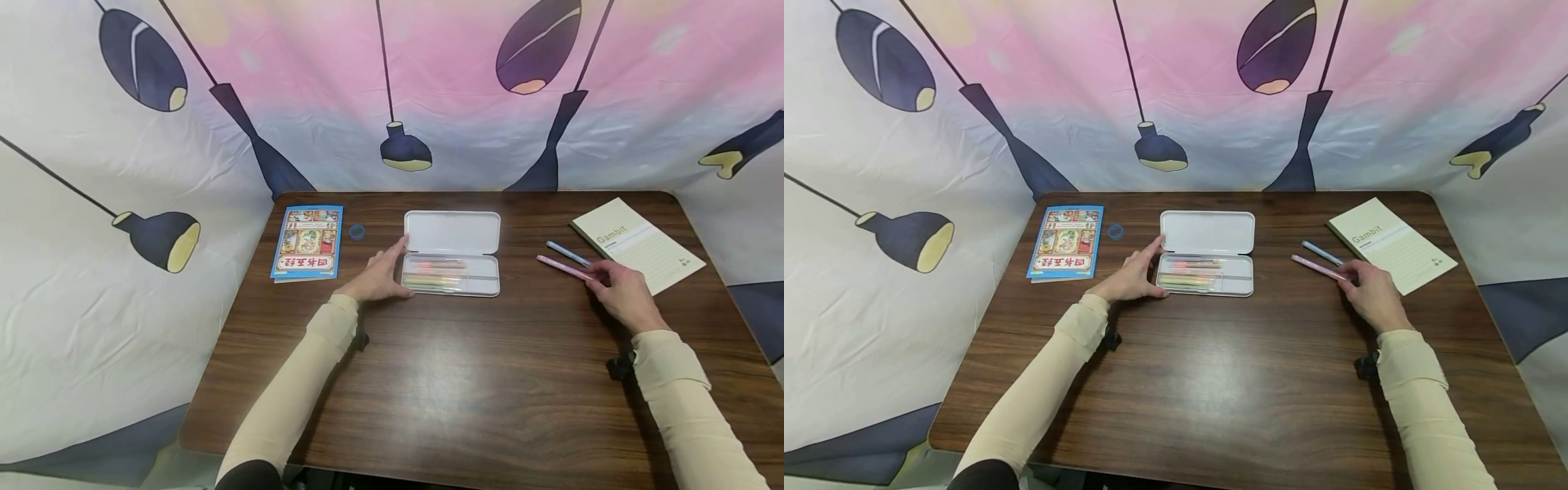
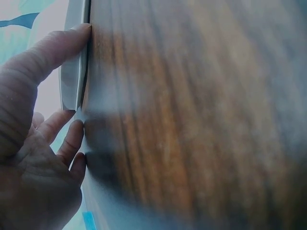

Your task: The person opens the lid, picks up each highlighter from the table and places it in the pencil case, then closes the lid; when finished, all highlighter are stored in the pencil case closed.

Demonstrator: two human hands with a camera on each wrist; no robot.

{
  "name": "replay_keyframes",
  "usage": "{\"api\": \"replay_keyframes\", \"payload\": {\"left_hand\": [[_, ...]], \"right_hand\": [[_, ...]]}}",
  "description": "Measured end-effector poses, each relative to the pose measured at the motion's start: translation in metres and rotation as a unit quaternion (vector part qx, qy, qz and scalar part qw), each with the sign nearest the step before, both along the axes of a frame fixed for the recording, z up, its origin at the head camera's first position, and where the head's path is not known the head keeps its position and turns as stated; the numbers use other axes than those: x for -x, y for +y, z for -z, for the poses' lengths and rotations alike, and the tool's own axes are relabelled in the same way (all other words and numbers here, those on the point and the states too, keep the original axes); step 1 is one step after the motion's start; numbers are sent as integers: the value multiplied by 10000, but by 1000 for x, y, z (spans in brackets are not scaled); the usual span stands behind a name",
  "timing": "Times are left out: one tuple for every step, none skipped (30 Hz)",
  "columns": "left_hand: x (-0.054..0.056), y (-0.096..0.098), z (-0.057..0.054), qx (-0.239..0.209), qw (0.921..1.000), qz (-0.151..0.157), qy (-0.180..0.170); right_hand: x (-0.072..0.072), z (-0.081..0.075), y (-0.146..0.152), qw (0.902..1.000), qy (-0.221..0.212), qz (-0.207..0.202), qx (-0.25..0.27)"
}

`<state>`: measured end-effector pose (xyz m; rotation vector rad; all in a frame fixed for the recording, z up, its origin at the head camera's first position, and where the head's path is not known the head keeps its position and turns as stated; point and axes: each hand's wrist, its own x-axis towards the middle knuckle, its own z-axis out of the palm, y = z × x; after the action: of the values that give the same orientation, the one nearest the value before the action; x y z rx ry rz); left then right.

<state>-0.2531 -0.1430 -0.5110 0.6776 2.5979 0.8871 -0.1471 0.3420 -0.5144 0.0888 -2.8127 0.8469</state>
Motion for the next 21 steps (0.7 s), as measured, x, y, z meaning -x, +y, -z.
{"api": "replay_keyframes", "payload": {"left_hand": [[0, 0, 0, -8, 10000, 1, -5], [0, 0, 0, -19, 10000, -1, -7], [0, 0, 1, -32, 10000, -4, -12], [0, 0, 1, -42, 10000, 3, -10], [0, -1, 2, -44, 10000, 5, -5], [0, -1, 2, -49, 10000, 11, -1], [1, 0, 2, -49, 10000, 18, 5], [1, 0, 2, -47, 10000, 21, 3], [1, 0, 2, -40, 10000, 26, 2], [1, 0, 2, -27, 10000, 32, 4], [1, 0, 2, -28, 10000, 27, -4], [1, 0, 2, -30, 10000, 27, -11], [1, 0, 2, -29, 10000, 27, -13], [1, 0, 1, -35, 10000, 26, -15], [1, 0, 1, -43, 10000, 25, -17], [0, 0, 0, -52, 10000, 24, -15], [0, 0, 0, -58, 10000, 28, -8], [0, 0, 0, -45, 10000, 38, -4], [0, 0, 0, -38, 10000, 48, 4], [1, 0, 0, -34, 10000, 55, 7], [0, 0, 0, -29, 10000, 61, 3]], "right_hand": [[1, -1, -3, 10000, 13, -4, 40], [1, -2, -6, 10000, 36, -20, 58], [2, -3, -10, 9999, 67, -41, 67], [3, -4, -13, 9999, 91, -59, 79], [3, -6, -16, 9998, 134, -78, 91], [4, -7, -20, 9998, 170, -93, 98], [5, -9, -23, 9997, 199, -109, 110], [6, -10, -26, 9995, 264, -145, 110], [6, -12, -29, 9993, 303, -168, 125], [7, -13, -32, 9991, 340, -195, 143], [8, -15, -36, 9989, 390, -226, 148], [10, -16, -40, 9986, 428, -263, 159], [11, -17, -43, 9983, 465, -302, 181], [13, -18, -48, 9980, 499, -339, 201], [15, -19, -52, 9977, 518, -388, 221], [18, -19, -57, 9973, 536, -438, 239], [21, -19, -62, 9970, 538, -505, 251], [23, -19, -67, 9966, 524, -571, 278], [26, -18, -72, 9962, 512, -637, 296], [29, -18, -78, 9958, 483, -710, 308], [32, -18, -84, 9954, 449, -787, 318]]}}
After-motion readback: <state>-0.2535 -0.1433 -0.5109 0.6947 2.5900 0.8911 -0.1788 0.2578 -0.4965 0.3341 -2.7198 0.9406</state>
